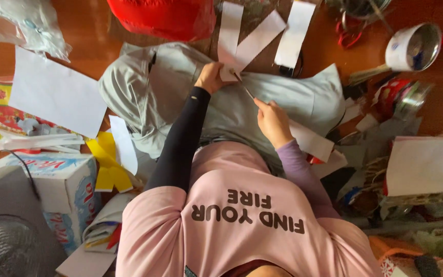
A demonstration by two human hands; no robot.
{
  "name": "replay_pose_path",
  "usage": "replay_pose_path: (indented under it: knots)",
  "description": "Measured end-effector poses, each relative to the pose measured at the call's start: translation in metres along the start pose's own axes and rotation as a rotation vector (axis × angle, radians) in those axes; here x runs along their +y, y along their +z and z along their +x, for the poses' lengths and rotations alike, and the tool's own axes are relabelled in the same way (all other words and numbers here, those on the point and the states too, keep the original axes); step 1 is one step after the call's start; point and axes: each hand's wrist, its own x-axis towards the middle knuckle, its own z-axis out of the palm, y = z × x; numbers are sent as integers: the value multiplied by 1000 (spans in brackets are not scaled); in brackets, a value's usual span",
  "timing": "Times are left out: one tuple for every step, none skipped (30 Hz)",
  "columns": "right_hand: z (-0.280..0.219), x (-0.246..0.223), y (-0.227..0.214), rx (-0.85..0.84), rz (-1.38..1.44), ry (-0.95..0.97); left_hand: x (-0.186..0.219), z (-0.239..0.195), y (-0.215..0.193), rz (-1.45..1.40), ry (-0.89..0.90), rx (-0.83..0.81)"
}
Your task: Applying red paper strips and adhesive to a woven bamboo structure to create a decorative item.
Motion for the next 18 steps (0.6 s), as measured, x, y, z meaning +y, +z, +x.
replay_pose_path:
  knots:
    - [-5,-2,-4,-9,8,10,0,-3,1,1,-10,12]
    - [-10,-3,-9,-47,60,29,0,-7,2,40,-1,-59]
    - [-13,-4,-14,-80,111,45,3,-8,5,82,11,-135]
    - [-15,-4,-13,-84,119,53,6,-20,15,85,3,-127]
    - [-15,-4,-12,-130,115,103,10,-31,26,52,-19,-91]
    - [-16,-3,-11,-177,112,151,15,-42,38,20,-41,-56]
    - [-22,2,2,-177,116,157,14,-43,38,24,-46,-53]
    - [-29,6,16,-117,92,92,13,-44,39,66,-18,-88]
    - [-34,12,29,-57,65,23,13,-44,41,107,14,-125]
    - [-37,11,26,-55,67,25,12,-41,39,110,12,-125]
    - [-39,9,24,-32,62,2,11,-39,38,128,20,-122]
    - [-41,8,22,-9,57,-22,11,-36,36,146,28,-120]
    - [-41,10,19,-7,61,-21,13,-42,42,150,27,-118]
    - [-42,12,15,-43,63,39,16,-47,47,144,-1,-72]
    - [-44,15,10,-80,64,100,16,-52,54,135,-29,-28]
    - [-40,15,3,-78,65,101,12,-49,49,137,-30,-29]
    - [-37,14,-3,-133,43,154,9,-47,45,88,-37,-48]
    - [-35,14,-10,-188,21,208,6,-45,41,38,-44,-66]
